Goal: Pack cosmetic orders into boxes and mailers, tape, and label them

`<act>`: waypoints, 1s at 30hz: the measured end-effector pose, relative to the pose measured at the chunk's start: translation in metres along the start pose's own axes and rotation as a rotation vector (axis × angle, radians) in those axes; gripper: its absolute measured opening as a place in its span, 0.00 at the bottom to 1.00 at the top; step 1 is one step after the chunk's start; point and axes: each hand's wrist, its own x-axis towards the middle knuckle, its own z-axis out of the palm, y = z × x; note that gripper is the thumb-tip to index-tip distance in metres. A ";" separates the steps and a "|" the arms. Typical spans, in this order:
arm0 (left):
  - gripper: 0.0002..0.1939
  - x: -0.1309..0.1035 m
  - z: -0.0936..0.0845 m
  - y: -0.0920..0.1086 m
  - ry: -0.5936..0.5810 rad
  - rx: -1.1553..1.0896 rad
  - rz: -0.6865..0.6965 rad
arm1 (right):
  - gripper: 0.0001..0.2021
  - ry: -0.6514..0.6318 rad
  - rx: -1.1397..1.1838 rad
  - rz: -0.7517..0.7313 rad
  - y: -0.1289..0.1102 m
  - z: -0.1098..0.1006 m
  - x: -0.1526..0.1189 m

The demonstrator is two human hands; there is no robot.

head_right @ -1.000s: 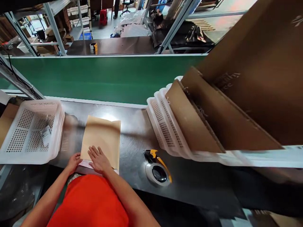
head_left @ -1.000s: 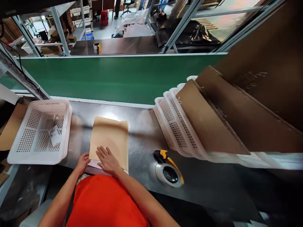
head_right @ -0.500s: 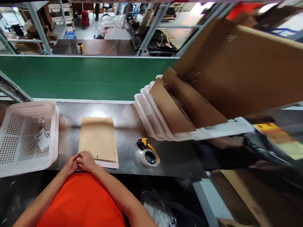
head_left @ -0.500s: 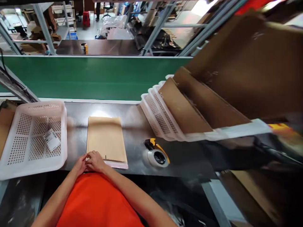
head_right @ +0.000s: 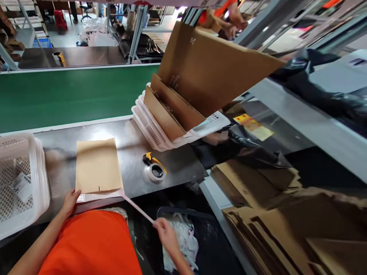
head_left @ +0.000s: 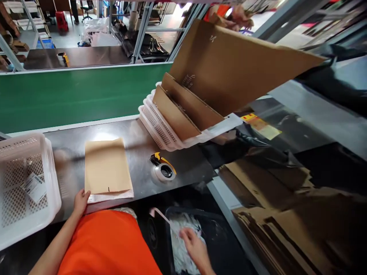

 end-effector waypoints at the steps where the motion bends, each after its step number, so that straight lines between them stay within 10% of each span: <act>1: 0.21 -0.002 -0.002 -0.003 0.057 0.087 0.052 | 0.17 0.094 -0.097 0.093 0.041 -0.034 -0.012; 4: 0.24 -0.014 -0.010 -0.002 0.208 0.364 0.384 | 0.15 0.245 -0.337 0.360 0.141 -0.106 -0.038; 7: 0.29 -0.025 -0.016 0.011 0.019 0.739 0.816 | 0.20 0.379 -0.491 0.335 0.165 -0.104 -0.028; 11: 0.43 -0.024 -0.021 0.035 -0.399 1.226 1.109 | 0.31 0.270 -0.533 -0.294 0.062 -0.005 0.040; 17: 0.39 -0.010 -0.031 0.051 -0.564 1.454 1.024 | 0.40 -0.439 -0.624 -1.098 -0.107 0.113 0.132; 22: 0.27 -0.001 -0.040 0.046 -0.551 1.357 0.935 | 0.41 -0.708 -0.578 -1.080 -0.111 0.107 0.164; 30: 0.15 0.002 -0.051 0.030 -0.361 0.951 0.709 | 0.17 -0.503 -0.268 -0.929 -0.089 0.112 0.170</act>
